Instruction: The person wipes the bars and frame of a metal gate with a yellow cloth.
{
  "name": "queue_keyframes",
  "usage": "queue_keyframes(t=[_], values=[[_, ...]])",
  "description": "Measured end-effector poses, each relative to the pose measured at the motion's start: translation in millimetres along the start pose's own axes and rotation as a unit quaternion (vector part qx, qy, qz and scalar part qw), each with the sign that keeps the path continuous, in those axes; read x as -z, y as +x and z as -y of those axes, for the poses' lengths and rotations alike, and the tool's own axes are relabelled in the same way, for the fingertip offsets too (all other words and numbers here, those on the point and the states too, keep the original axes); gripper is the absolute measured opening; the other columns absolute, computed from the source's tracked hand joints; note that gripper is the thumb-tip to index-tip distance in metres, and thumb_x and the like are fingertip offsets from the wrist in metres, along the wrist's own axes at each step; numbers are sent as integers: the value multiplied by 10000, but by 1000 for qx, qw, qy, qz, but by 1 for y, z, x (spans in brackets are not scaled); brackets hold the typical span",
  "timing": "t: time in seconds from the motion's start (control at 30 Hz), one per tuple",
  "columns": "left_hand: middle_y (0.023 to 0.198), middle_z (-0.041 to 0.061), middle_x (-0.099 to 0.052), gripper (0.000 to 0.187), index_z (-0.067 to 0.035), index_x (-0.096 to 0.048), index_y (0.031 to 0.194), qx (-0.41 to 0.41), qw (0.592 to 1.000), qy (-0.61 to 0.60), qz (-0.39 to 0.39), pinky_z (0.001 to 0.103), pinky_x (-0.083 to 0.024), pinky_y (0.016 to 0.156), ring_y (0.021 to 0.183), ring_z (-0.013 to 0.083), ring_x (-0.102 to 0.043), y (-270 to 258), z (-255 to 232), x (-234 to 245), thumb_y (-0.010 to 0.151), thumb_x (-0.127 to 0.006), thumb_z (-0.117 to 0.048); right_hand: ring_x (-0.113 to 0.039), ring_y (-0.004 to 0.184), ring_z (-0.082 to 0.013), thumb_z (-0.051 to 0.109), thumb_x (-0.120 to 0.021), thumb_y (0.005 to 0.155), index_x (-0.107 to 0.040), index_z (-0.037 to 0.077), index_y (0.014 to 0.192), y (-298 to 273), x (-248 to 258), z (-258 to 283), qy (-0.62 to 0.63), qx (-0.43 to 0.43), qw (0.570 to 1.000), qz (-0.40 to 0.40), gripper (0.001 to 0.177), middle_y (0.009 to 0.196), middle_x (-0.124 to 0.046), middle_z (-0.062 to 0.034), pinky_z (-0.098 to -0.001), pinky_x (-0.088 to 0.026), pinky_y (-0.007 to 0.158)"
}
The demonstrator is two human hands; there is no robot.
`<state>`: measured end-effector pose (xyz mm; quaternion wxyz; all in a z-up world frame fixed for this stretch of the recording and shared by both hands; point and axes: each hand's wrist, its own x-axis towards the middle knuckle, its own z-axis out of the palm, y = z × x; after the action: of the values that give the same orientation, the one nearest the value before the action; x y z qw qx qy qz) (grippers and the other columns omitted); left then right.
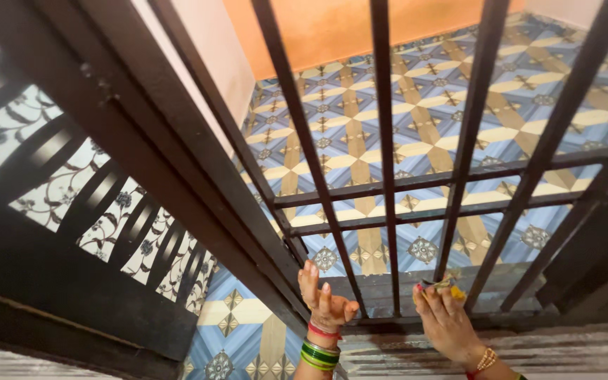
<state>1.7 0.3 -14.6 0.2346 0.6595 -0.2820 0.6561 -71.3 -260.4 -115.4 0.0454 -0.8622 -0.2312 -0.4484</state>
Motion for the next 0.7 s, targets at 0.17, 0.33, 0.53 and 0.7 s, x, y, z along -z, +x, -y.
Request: queue_keyframes(t=[0.17, 0.33, 0.53, 0.7], values=[[1460, 258, -447, 603, -67, -352, 1488, 6, 1000, -2, -5, 599, -372, 1201, 1357, 469, -514, -1, -2, -1, 1088, -388, -517, -390, 1406, -408, 40, -517, 899, -549, 13, 1410, -35, 6, 3, 66, -13, 993, 93, 513, 1494, -467, -186, -444, -424, 1049], [1446, 251, -472, 577, -80, -381, 1471, 2, 1000, 1, -3, 585, -372, 1190, 1341, 464, -528, 0, 0, -2, 1079, -401, -502, -532, 1344, -394, 20, -557, 853, -599, 27, 1323, -41, 33, 12, 138, -55, 986, 72, 472, 1432, -564, -152, -462, -482, 1077], [1439, 236, -489, 565, -89, -397, 1444, 1, 1000, 6, 7, 570, -373, 1195, 1338, 458, -534, 6, -1, 1, 1071, -407, -512, -525, 1357, -384, 87, -680, 935, -603, 50, 1287, 0, 78, -22, 163, -58, 969, -177, 362, 1474, -518, -175, -456, -517, 1092], [1433, 242, -483, 550, -80, -392, 1443, 1, 1000, 16, 10, 571, -361, 1193, 1333, 465, -531, 9, -3, 2, 1084, -401, -497, -490, 1354, -410, 145, -757, 966, -576, -21, 1265, 92, 173, -74, -94, -43, 953, -286, 386, 1463, -505, -247, -472, -502, 1101]])
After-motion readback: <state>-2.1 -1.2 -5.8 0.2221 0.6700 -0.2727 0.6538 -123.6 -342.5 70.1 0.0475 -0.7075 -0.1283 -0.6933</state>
